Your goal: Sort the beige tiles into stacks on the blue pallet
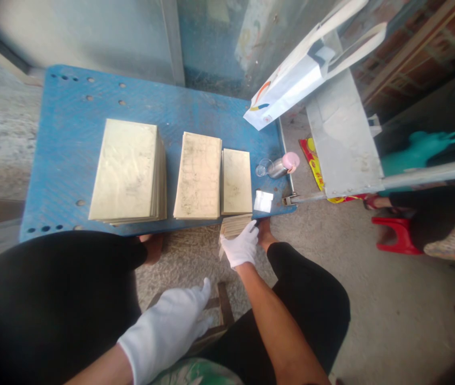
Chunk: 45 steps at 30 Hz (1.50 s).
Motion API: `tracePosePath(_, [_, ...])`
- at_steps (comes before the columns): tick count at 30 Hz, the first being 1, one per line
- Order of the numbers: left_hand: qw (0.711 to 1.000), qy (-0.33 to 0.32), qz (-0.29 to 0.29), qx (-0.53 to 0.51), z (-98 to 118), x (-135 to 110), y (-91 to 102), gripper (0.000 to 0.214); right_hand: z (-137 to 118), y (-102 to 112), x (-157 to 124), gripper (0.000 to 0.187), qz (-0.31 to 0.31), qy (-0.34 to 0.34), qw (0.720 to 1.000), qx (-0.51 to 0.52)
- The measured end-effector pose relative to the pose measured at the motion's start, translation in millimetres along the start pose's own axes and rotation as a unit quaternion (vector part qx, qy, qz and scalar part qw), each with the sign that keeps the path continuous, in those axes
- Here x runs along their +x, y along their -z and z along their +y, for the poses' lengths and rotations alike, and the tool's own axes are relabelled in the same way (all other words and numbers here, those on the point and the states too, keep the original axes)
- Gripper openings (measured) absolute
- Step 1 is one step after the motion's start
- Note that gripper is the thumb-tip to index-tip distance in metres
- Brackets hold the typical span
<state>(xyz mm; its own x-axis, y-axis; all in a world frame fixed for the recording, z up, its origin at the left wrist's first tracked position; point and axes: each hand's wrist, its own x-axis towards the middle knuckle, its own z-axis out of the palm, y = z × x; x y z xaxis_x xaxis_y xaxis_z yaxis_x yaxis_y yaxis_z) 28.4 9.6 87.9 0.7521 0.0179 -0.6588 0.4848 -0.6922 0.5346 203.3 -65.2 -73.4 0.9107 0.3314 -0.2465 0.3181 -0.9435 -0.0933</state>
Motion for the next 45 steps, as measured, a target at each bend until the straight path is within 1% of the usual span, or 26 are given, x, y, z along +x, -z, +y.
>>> tracePosePath(2, [1.0, 0.003, -0.01, 0.002, 1.2, 0.4, 2.0, 0.054, 0.1, -1.0, 0.4, 0.125, 0.002, -0.001, 1.0, -0.003])
tracePosePath(9, [1.0, 0.0, -0.004, -0.001, 0.1, 1.9, -0.4, 0.052, 0.5, 1.4, 0.6, 0.126, 0.001, -0.001, 1.0, 0.001])
tracePosePath(13, [1.0, 0.002, -0.004, 0.011, 1.7, 1.2, 3.2, 0.052, 1.3, 1.4, -0.1, 0.127, 0.006, 0.007, 1.0, 0.005])
tracePosePath(18, [0.998, 0.012, -0.05, 0.025, 7.7, 1.0, 14.5, 0.052, 0.6, -2.4, 0.6, 0.127, 0.021, 0.005, 1.0, -0.008])
tracePosePath(22, [0.996, 0.004, -0.076, 0.055, 11.8, 0.9, 18.3, 0.053, -1.2, -4.1, 0.9, 0.128, 0.024, -0.002, 1.0, -0.011])
tracePosePath(26, [0.993, -0.008, -0.083, 0.079, 14.5, 0.1, 21.7, 0.053, -2.7, -4.6, 0.6, 0.127, 0.029, -0.004, 0.999, -0.013])
tracePosePath(31, [0.991, -0.007, -0.105, 0.083, 17.7, 0.7, 29.2, 0.053, -4.4, -4.6, 0.3, 0.125, 0.034, -0.004, 0.999, -0.018])
tracePosePath(34, [0.992, -0.005, -0.1, 0.083, 16.4, 1.9, 24.6, 0.054, -6.1, -5.4, -0.1, 0.125, 0.036, -0.008, 0.999, -0.016])
tracePosePath(39, [0.999, -0.025, -0.024, 0.035, 12.2, 4.2, 2.2, 0.052, -12.0, -7.6, -0.2, 0.124, 0.049, -0.025, 0.998, -0.025])
tracePosePath(42, [0.999, -0.035, -0.032, 0.022, 12.6, 3.7, -5.7, 0.052, -16.0, -7.5, 0.9, 0.126, 0.038, -0.043, 0.998, -0.029])
tracePosePath(45, [0.998, -0.029, -0.037, 0.028, 9.9, 2.2, -7.0, 0.052, -18.2, -6.3, 1.3, 0.126, 0.025, -0.057, 0.997, -0.034])
